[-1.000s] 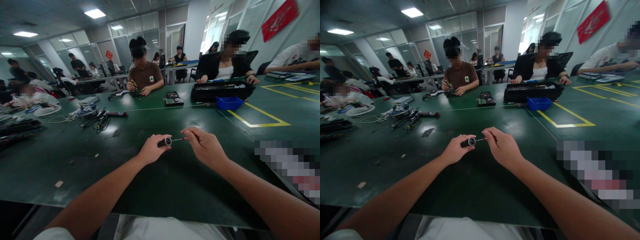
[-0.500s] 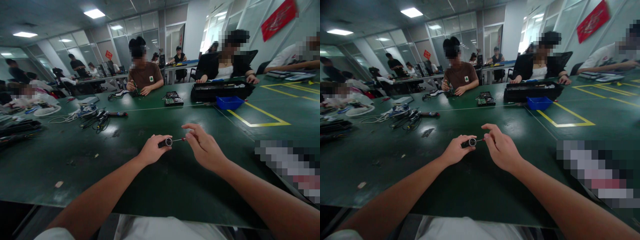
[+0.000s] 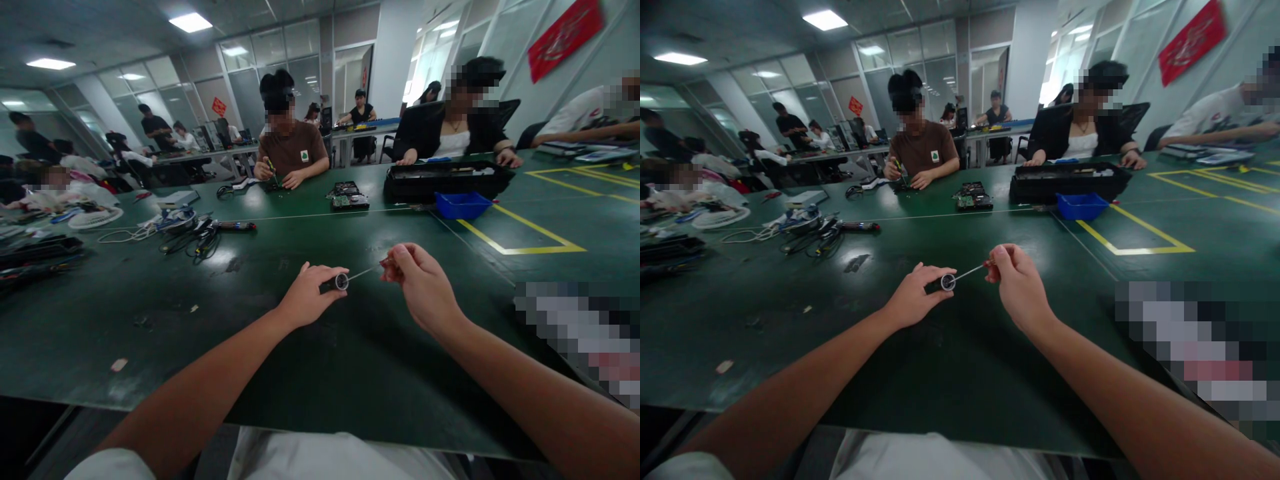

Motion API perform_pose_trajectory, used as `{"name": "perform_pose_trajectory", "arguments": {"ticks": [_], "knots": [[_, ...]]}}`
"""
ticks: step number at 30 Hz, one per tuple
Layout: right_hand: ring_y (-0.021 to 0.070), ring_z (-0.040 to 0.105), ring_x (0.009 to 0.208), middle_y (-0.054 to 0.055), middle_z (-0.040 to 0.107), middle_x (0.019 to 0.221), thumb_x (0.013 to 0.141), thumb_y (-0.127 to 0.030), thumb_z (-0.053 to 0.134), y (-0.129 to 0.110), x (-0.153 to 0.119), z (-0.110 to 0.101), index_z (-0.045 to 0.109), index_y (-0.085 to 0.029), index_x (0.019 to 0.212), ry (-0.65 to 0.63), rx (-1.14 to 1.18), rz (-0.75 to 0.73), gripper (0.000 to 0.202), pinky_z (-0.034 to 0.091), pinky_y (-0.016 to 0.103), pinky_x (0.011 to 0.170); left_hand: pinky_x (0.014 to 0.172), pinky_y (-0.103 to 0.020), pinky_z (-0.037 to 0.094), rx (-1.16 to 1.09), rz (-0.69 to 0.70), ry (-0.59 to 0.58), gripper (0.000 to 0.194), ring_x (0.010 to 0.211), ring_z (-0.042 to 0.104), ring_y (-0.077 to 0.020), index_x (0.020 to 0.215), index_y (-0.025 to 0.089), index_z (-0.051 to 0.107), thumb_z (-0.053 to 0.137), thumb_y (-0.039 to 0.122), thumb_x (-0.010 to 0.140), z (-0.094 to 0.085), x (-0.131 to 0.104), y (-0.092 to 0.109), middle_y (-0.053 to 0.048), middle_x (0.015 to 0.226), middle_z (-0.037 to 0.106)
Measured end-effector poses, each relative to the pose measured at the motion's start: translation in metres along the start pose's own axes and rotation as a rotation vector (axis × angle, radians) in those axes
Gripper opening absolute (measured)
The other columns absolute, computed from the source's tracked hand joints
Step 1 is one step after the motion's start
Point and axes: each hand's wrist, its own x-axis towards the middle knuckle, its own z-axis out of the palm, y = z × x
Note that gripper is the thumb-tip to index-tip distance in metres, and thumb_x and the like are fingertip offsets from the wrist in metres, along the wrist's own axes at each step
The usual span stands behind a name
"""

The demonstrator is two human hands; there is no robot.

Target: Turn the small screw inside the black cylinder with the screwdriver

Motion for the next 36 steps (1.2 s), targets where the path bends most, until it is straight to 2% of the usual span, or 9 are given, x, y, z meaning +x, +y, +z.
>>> {"name": "perform_pose_trajectory", "arguments": {"ticks": [4,8,12,19,22,26,29,36], "knots": [[0.0169,0.059,0.067,0.001,0.062,0.074,0.100,-0.042,0.046,-0.010,-0.010,0.000,0.057,-0.022,0.090,-0.024,-0.284,-0.163,0.025,0.047,0.033,0.065,0.118,-0.059,0.018,-0.006,-0.011,0.040,0.040,0.115,0.060,-0.0240,0.128,0.030,0.063,0.069,0.033,0.088,0.001,-0.001,-0.001,-0.003,0.120,0.069],[0.0172,0.061,0.069,0.001,0.063,0.076,0.100,-0.040,0.047,-0.014,-0.015,0.001,0.057,-0.022,0.096,-0.117,-0.378,-0.237,0.022,0.046,0.033,0.064,0.118,-0.060,0.016,-0.005,-0.014,0.048,0.040,0.117,0.059,-0.0249,0.127,0.030,0.063,0.070,0.031,0.087,0.000,-0.001,0.001,-0.004,0.122,0.068],[0.0165,0.062,0.071,0.001,0.064,0.078,0.099,-0.040,0.051,-0.012,-0.013,0.003,0.059,-0.022,0.097,-0.210,-0.262,-0.195,0.020,0.049,0.032,0.067,0.116,-0.058,0.022,-0.004,-0.047,0.063,0.039,0.116,0.060,-0.0251,0.124,0.029,0.065,0.072,0.028,0.086,-0.002,0.000,0.002,-0.004,0.122,0.069],[0.0165,0.061,0.069,0.002,0.065,0.076,0.093,-0.046,0.059,-0.005,-0.005,0.004,0.065,-0.019,0.098,-0.228,-0.042,-0.034,0.028,0.051,0.033,0.067,0.116,-0.057,0.024,0.009,-0.061,0.066,0.038,0.114,0.060,-0.0251,0.124,0.029,0.065,0.071,0.027,0.086,-0.003,0.000,0.002,-0.004,0.121,0.069],[0.0172,0.062,0.070,0.003,0.065,0.076,0.094,-0.046,0.056,-0.005,-0.006,0.004,0.065,-0.019,0.094,-0.213,-0.115,-0.051,0.029,0.050,0.034,0.067,0.116,-0.057,0.024,0.013,-0.056,0.077,0.038,0.114,0.060,-0.0253,0.124,0.028,0.065,0.071,0.027,0.086,-0.003,0.000,0.001,-0.004,0.121,0.069],[0.0183,0.064,0.074,0.003,0.067,0.079,0.096,-0.043,0.053,-0.007,-0.011,0.003,0.064,-0.020,0.099,-0.218,-0.308,-0.140,0.025,0.050,0.034,0.069,0.116,-0.058,0.023,0.013,-0.054,0.071,0.039,0.115,0.059,-0.0253,0.124,0.029,0.065,0.072,0.029,0.086,-0.002,0.000,0.000,-0.003,0.121,0.069],[0.0188,0.066,0.075,0.003,0.069,0.080,0.097,-0.043,0.051,-0.008,-0.015,0.003,0.063,-0.021,0.101,-0.241,-0.342,-0.149,0.025,0.050,0.034,0.070,0.116,-0.059,0.021,0.018,-0.058,0.063,0.040,0.115,0.060,-0.0257,0.125,0.031,0.065,0.072,0.031,0.086,-0.001,0.000,-0.001,-0.003,0.121,0.069],[0.0192,0.066,0.072,0.003,0.068,0.079,0.098,-0.044,0.050,-0.008,-0.015,0.002,0.063,-0.021,0.099,-0.180,-0.397,-0.179,0.027,0.048,0.033,0.065,0.116,-0.059,0.022,0.022,-0.055,0.063,0.041,0.116,0.059,-0.0258,0.126,0.031,0.064,0.072,0.032,0.086,-0.001,0.000,-0.002,-0.004,0.122,0.068]]}}
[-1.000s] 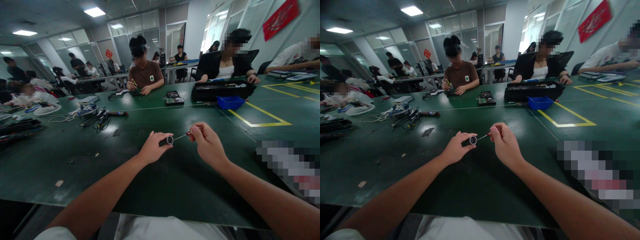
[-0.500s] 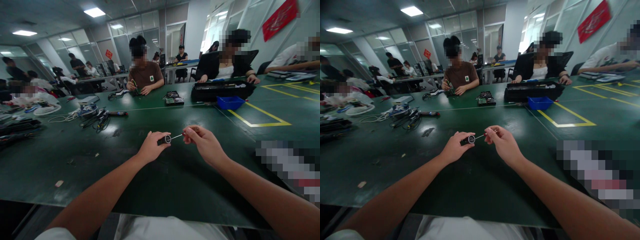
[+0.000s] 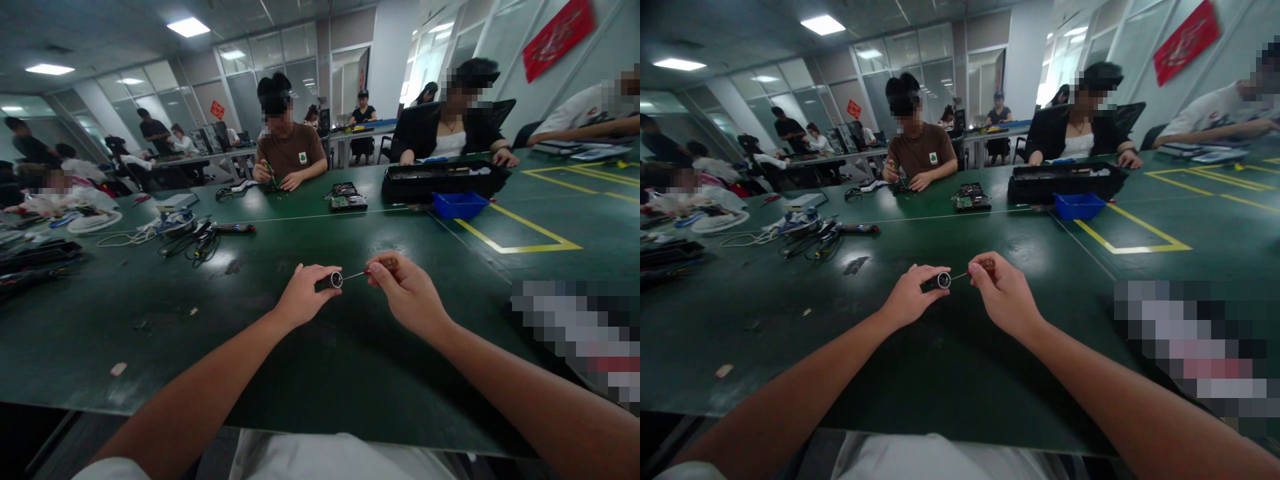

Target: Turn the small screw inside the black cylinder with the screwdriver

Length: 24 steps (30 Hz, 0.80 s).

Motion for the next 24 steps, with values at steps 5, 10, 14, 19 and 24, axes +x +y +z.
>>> {"name": "perform_pose_trajectory", "arguments": {"ticks": [5,10,14,19,24], "knots": [[0.0180,0.064,0.069,0.002,0.066,0.076,0.099,-0.042,0.049,-0.003,-0.003,-0.003,0.062,-0.020,0.097,0.109,-0.047,-0.089,0.025,0.046,0.032,0.063,0.117,-0.061,0.018,-0.009,-0.026,-0.010,0.040,0.117,0.059,-0.0257,0.126,0.032,0.064,0.071,0.032,0.086,0.000,0.000,-0.001,-0.003,0.123,0.068],[0.0178,0.066,0.071,0.002,0.068,0.079,0.099,-0.038,0.050,-0.005,-0.004,-0.003,0.062,-0.021,0.099,0.088,-0.037,-0.154,0.021,0.047,0.031,0.065,0.115,-0.060,0.022,-0.009,-0.026,-0.016,0.040,0.114,0.060,-0.0254,0.125,0.031,0.065,0.073,0.032,0.085,0.000,0.000,0.000,-0.003,0.120,0.069],[0.0171,0.065,0.069,0.002,0.068,0.078,0.099,-0.036,0.050,-0.006,-0.003,-0.003,0.062,-0.020,0.098,0.069,-0.102,-0.189,0.019,0.045,0.030,0.064,0.115,-0.060,0.023,-0.004,-0.023,-0.017,0.040,0.112,0.060,-0.0247,0.124,0.031,0.065,0.073,0.030,0.085,0.000,0.001,0.001,-0.002,0.118,0.069],[0.0176,0.063,0.069,0.003,0.067,0.078,0.099,-0.036,0.048,-0.007,-0.003,-0.004,0.061,-0.020,0.097,0.087,-0.131,-0.198,0.021,0.045,0.031,0.063,0.111,-0.056,0.031,0.011,-0.014,-0.014,0.041,0.108,0.061,-0.0247,0.125,0.030,0.065,0.073,0.031,0.085,0.000,0.001,-0.002,-0.003,0.116,0.069],[0.0180,0.063,0.069,0.003,0.067,0.079,0.098,-0.036,0.048,-0.010,-0.004,-0.006,0.060,-0.021,0.097,0.050,-0.145,-0.194,0.020,0.045,0.031,0.064,0.107,-0.051,0.037,0.002,-0.015,-0.029,0.040,0.107,0.060,-0.0247,0.125,0.029,0.066,0.072,0.031,0.085,-0.001,0.000,-0.002,-0.004,0.116,0.069]]}}
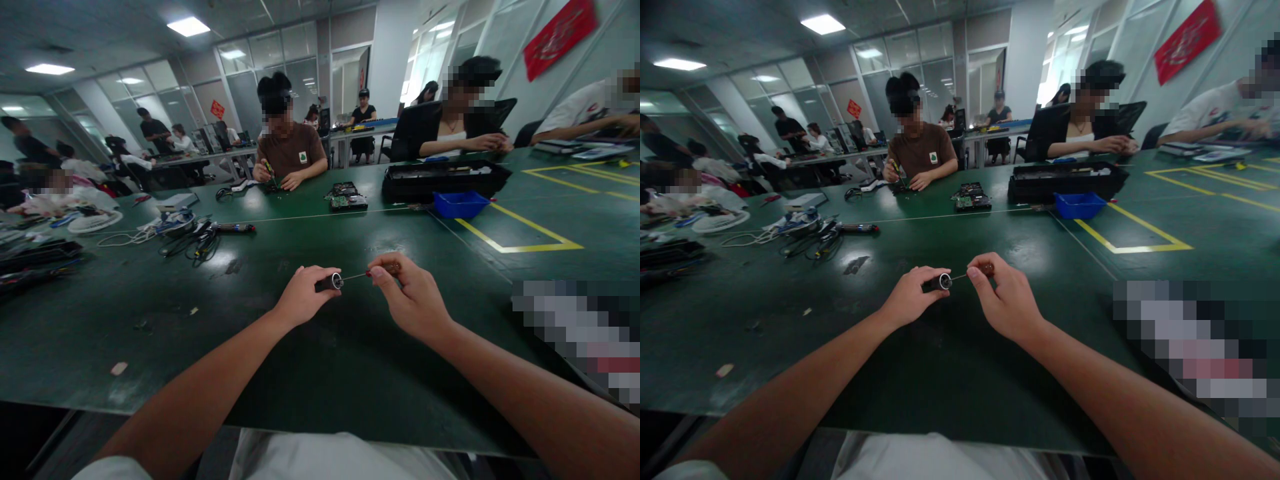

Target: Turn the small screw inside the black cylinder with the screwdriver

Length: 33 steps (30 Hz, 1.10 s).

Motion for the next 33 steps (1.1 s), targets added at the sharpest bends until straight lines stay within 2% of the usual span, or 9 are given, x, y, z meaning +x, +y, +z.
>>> {"name": "perform_pose_trajectory", "arguments": {"ticks": [7,12,17,23,27,30,33], "knots": [[0.0187,0.062,0.068,0.004,0.066,0.076,0.098,-0.035,0.047,-0.001,0.003,0.001,0.060,-0.021,0.094,0.002,-0.072,0.015,0.020,0.044,0.032,0.063,0.093,-0.038,0.047,-0.060,-0.031,-0.015,0.041,0.103,0.062,-0.0229,0.124,0.026,0.067,0.073,0.029,0.084,-0.001,0.001,0.002,-0.005,0.112,0.069],[0.0190,0.062,0.068,0.003,0.065,0.075,0.098,-0.036,0.047,0.001,0.003,0.001,0.060,-0.020,0.094,0.000,-0.084,0.038,0.022,0.044,0.032,0.063,0.089,-0.037,0.048,-0.046,-0.056,-0.014,0.043,0.099,0.063,-0.0228,0.124,0.026,0.067,0.074,0.031,0.083,-0.001,0.001,0.001,-0.005,0.109,0.069],[0.0196,0.063,0.070,0.004,0.065,0.076,0.099,-0.038,0.046,0.002,0.003,0.001,0.061,-0.019,0.095,0.009,-0.093,0.052,0.024,0.044,0.032,0.064,0.095,-0.038,0.048,-0.105,-0.081,0.037,0.042,0.105,0.063,-0.0229,0.124,0.025,0.066,0.074,0.031,0.083,0.000,0.001,0.001,-0.005,0.116,0.069],[0.0195,0.064,0.069,0.004,0.068,0.080,0.098,-0.038,0.048,0.000,0.002,0.001,0.062,-0.021,0.097,0.012,-0.083,0.076,0.022,0.045,0.032,0.063,0.092,-0.034,0.051,-0.516,-0.195,0.142,0.041,0.100,0.065,-0.0192,0.124,0.017,0.061,0.068,0.027,0.084,0.000,0.008,-0.004,-0.009,0.115,0.068],[0.0197,0.065,0.072,0.005,0.069,0.082,0.099,-0.038,0.048,0.000,0.002,0.002,0.062,-0.021,0.099,0.004,-0.060,0.067,0.022,0.047,0.032,0.065,0.076,-0.029,0.051,-0.771,-0.288,0.177,0.039,0.082,0.063,-0.0146,0.128,0.017,0.054,0.052,0.025,0.090,-0.005,0.012,-0.010,-0.008,0.107,0.065],[0.0204,0.066,0.076,0.005,0.070,0.084,0.098,-0.037,0.049,0.001,0.002,0.002,0.062,-0.021,0.100,0.004,-0.055,0.063,0.021,0.048,0.033,0.067,0.062,-0.026,0.045,-0.697,-0.294,0.171,0.029,0.067,0.056,-0.0126,0.116,0.018,0.055,0.054,0.030,0.090,-0.010,0.012,-0.012,-0.002,0.083,0.060],[0.0201,0.066,0.075,0.005,0.069,0.084,0.098,-0.036,0.049,0.000,0.002,0.002,0.062,-0.021,0.100,-0.005,-0.055,0.065,0.020,0.048,0.033,0.067,0.057,-0.026,0.040,-0.419,-0.273,0.150,0.032,0.059,0.051,-0.0128,0.104,0.019,0.057,0.063,0.045,0.087,-0.015,0.010,-0.008,0.002,0.069,0.054]]}}
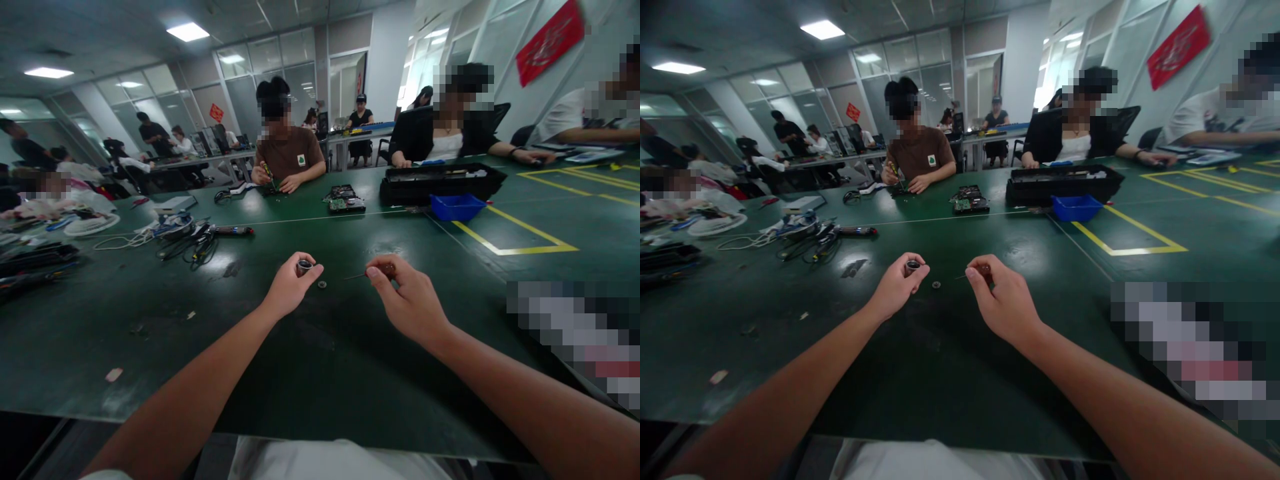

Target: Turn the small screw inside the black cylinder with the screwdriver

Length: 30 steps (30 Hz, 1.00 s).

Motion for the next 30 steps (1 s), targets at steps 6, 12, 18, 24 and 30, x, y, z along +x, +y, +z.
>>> {"name": "perform_pose_trajectory", "arguments": {"ticks": [6,12,18,24,30], "knots": [[0.0199,0.065,0.075,0.004,0.069,0.084,0.098,-0.037,0.049,0.000,0.000,0.000,0.062,-0.021,0.101,-0.019,-0.005,-0.011,0.021,0.048,0.033,0.067,0.074,-0.034,0.048,0.493,0.162,-0.102,0.019,0.086,0.063,-0.0219,0.098,0.020,0.067,0.061,0.035,0.088,0.001,-0.005,0.002,-0.007,0.098,0.069],[0.0204,0.066,0.075,0.004,0.069,0.082,0.099,-0.038,0.048,0.002,0.000,0.002,0.061,-0.021,0.100,-0.033,0.002,-0.010,0.021,0.048,0.034,0.068,0.083,-0.041,0.051,0.744,0.136,-0.189,0.035,0.097,0.064,-0.0295,0.117,0.025,0.068,0.059,0.042,0.089,0.009,0.001,-0.015,-0.011,0.111,0.069],[0.0203,0.065,0.074,0.004,0.068,0.081,0.099,-0.039,0.047,0.001,0.001,0.003,0.061,-0.021,0.100,-0.046,-0.005,-0.009,0.022,0.048,0.033,0.067,0.079,-0.039,0.051,0.748,0.138,-0.208,0.027,0.089,0.064,-0.0276,0.101,0.023,0.072,0.057,0.043,0.090,0.012,0.007,-0.016,-0.010,0.098,0.069],[0.0201,0.065,0.076,0.003,0.068,0.082,0.099,-0.039,0.047,0.001,0.002,0.004,0.061,-0.021,0.101,-0.057,0.022,0.015,0.023,0.047,0.033,0.067,0.069,-0.034,0.046,0.721,0.101,-0.201,0.027,0.083,0.062,-0.0255,0.094,0.020,0.067,0.058,0.045,0.089,0.005,0.004,-0.014,-0.009,0.095,0.068],[0.0206,0.065,0.077,0.004,0.068,0.083,0.100,-0.040,0.046,0.003,0.002,0.003,0.061,-0.021,0.101,-0.070,0.031,0.026,0.024,0.048,0.034,0.068,0.067,-0.030,0.043,0.494,0.024,-0.099,0.025,0.080,0.063,-0.0218,0.095,0.020,0.065,0.061,0.043,0.086,-0.011,0.008,-0.015,-0.006,0.090,0.069]]}}
